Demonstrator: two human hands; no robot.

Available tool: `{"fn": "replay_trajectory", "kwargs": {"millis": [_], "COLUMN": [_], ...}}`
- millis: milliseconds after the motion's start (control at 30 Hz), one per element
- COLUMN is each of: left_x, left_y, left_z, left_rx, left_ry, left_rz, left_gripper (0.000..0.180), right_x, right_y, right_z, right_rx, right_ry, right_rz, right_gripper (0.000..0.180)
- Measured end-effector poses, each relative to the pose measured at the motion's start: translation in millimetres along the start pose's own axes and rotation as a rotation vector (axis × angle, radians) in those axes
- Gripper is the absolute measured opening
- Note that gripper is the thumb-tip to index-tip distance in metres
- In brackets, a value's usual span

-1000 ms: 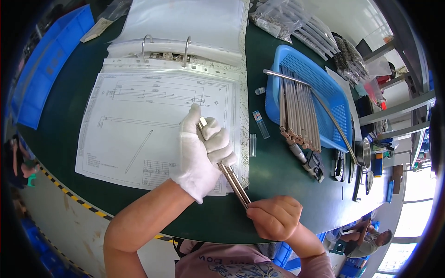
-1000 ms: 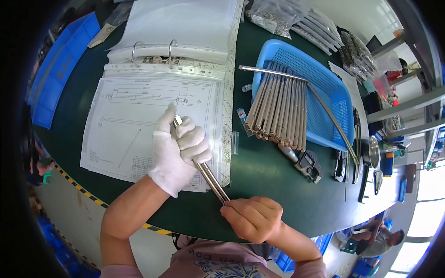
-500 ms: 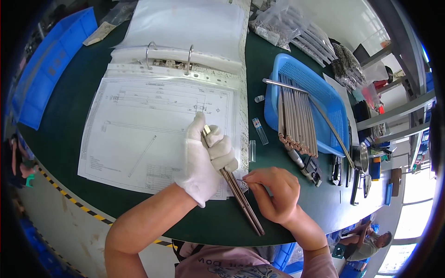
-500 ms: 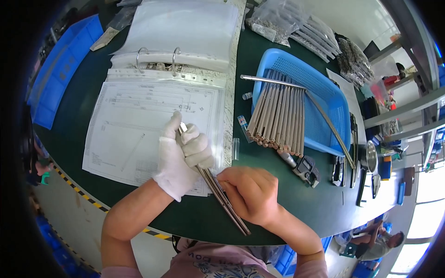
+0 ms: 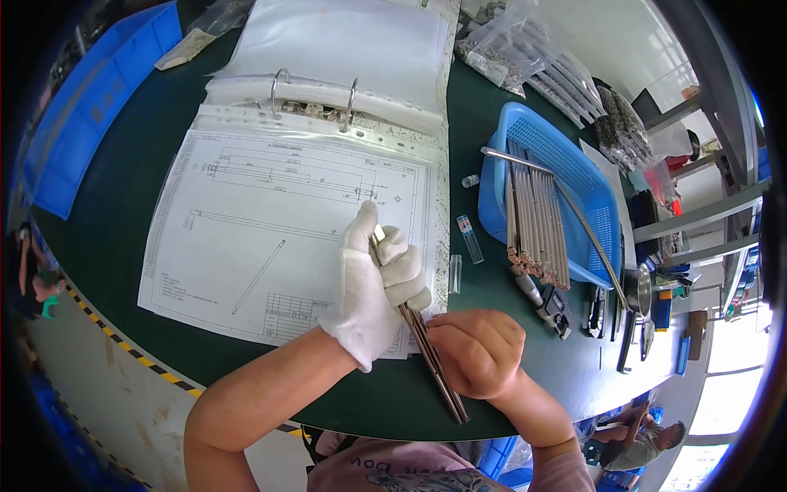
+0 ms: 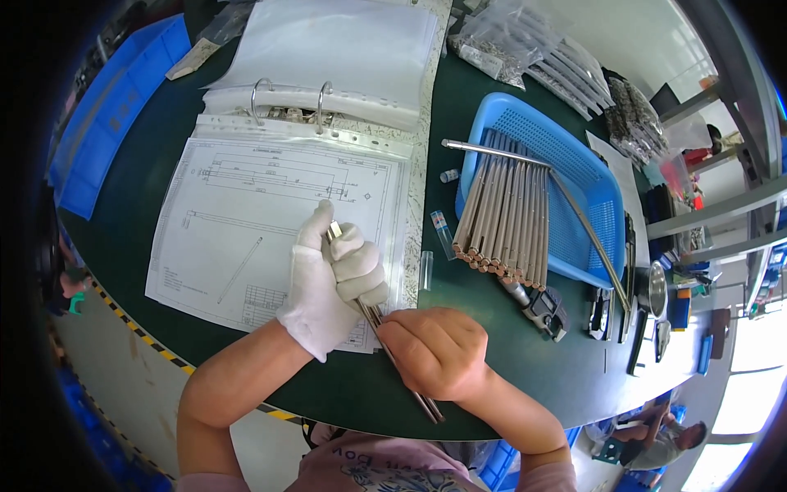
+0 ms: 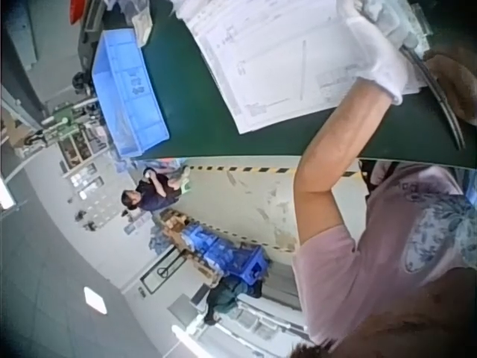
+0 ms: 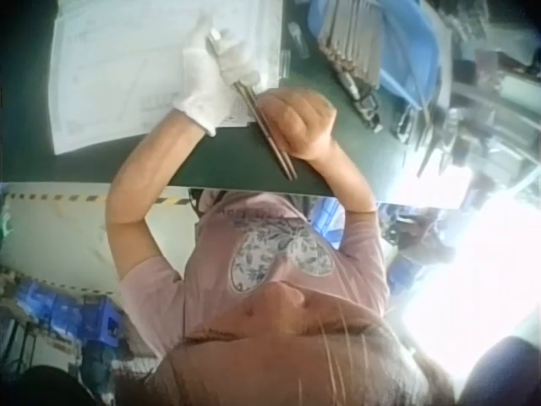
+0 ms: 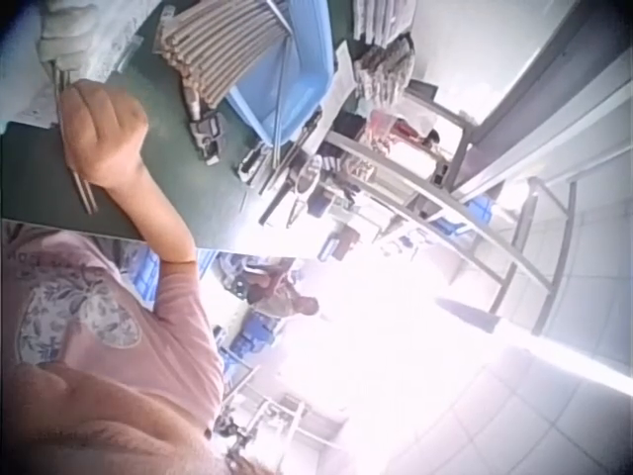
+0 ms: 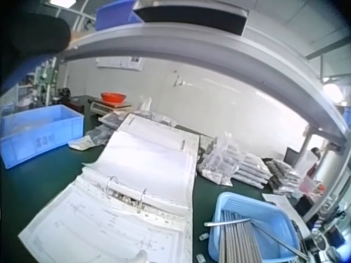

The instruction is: Inspecting and measuring metal rods at a factory workbench using a digital caliper and referencing technical drawings in a binder.

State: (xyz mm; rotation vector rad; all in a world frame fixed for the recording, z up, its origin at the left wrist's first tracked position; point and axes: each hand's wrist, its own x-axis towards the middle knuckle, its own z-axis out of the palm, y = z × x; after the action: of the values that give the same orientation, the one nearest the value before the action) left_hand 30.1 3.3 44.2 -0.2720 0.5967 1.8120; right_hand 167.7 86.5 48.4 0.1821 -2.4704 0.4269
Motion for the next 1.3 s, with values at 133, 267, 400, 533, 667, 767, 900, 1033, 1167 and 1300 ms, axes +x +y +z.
{"fn": "replay_trajectory", "kwargs": {"millis": [133,267,400,533,667,767,900,1033,1167,1300], "left_x": [0,1,-1,0,-2,0,1,0,1,-2], "left_y": [0,-1,0,-1,0,-2,-4,-2,1,5], "left_z": [-2,-3,-1,1,4,3,1,-3,-6,6], "left_rx": [-0.038,-0.018,-0.01,0.001,0.002,0.001,0.006,-0.019,-0.03,-0.03], "left_ry": [0.042,-0.018,0.034,0.041,0.077,0.096,0.052,0.021,0.038,0.119], "left_rz": [-0.005,-0.016,0.004,0.004,0.008,-0.007,-0.003,-0.003,-0.008,-0.017], "left_gripper": [0.05,0.051,0.05,0.05,0.05,0.05,0.051,0.051,0.051,0.052], "right_x": [4,-4,4,0,1,0,1,6,3,11], "right_y": [6,-4,2,2,2,3,-2,-9,-13,-18], "right_z": [0,3,0,-2,1,0,0,0,2,1], "right_rx": [0.184,-0.011,0.254,0.223,0.238,0.232,0.063,-0.012,0.036,-0.034], "right_ry": [-0.022,0.033,0.005,0.01,0.005,-0.003,0.005,-0.033,-0.051,-0.031], "right_rz": [0.133,-0.009,0.217,0.155,0.162,0.143,0.004,0.0,0.069,0.092], "right_gripper": [0.018,0.017,0.015,0.014,0.015,0.015,0.017,0.018,0.018,0.013]}}
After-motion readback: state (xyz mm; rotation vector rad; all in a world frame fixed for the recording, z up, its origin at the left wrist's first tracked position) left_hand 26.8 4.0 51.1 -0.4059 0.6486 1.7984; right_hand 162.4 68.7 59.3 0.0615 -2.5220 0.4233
